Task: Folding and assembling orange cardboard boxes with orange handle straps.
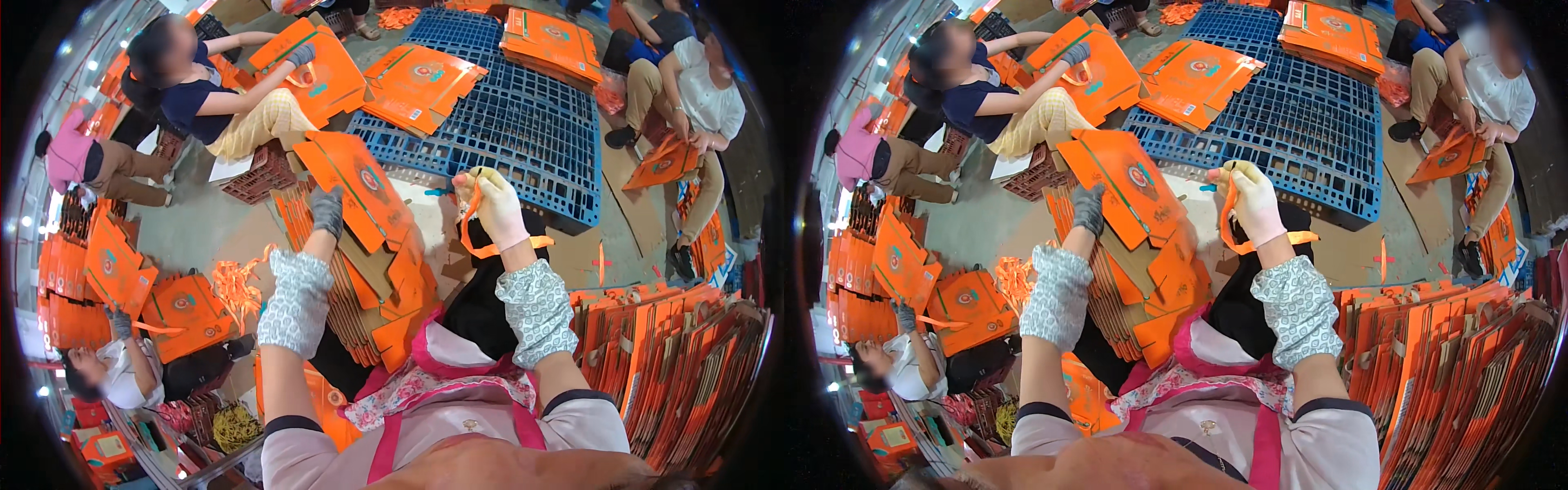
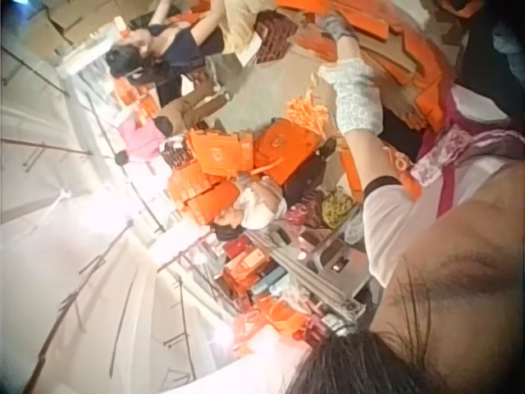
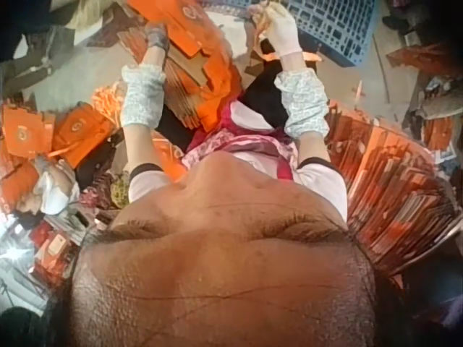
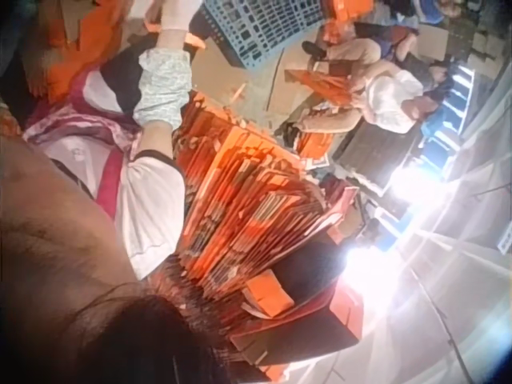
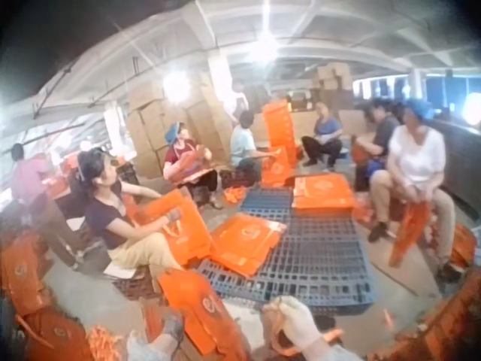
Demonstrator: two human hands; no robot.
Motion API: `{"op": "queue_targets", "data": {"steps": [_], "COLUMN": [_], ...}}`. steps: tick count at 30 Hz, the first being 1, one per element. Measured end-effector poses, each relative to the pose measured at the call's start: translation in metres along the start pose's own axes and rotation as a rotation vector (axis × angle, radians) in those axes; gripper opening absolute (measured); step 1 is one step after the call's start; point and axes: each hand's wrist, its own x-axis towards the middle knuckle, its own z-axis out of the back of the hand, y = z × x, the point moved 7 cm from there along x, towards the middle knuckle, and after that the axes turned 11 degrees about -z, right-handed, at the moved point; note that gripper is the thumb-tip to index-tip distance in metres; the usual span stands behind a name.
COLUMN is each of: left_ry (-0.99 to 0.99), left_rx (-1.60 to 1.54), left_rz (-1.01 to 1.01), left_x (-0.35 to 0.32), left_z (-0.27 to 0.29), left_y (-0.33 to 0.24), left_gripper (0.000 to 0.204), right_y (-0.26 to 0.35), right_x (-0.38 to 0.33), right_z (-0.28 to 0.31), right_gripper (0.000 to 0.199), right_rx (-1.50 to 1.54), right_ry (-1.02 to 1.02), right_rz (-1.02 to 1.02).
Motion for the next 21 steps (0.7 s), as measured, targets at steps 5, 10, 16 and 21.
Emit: {"op": "queue_targets", "data": {"steps": [5,10,16,21], "left_ry": [0.174,0.272,0.33,0.368], "left_rx": [0.3,0.399,0.334,0.298], "left_rz": [-0.142,-0.233,-0.072,0.008], "left_x": [-0.054,-0.086,-0.1,-0.098], "left_z": [-0.007,-0.037,-0.054,-0.064], "left_y": [-0.052,-0.072,-0.038,-0.024], "left_gripper": [0.025,0.023,0.025,0.027], "right_y": [0.02,0.018,0.014,0.002], "right_x": [0.008,0.019,0.055,0.077], "right_z": [-0.043,-0.079,-0.068,-0.059], "right_gripper": [0.022,0.027,0.029,0.032], "right_rx": [0.174,0.158,-0.176,-0.19], "right_ry": [0.26,0.335,0.169,0.18], "right_rz": [-0.062,-0.157,-0.175,-0.185]}}
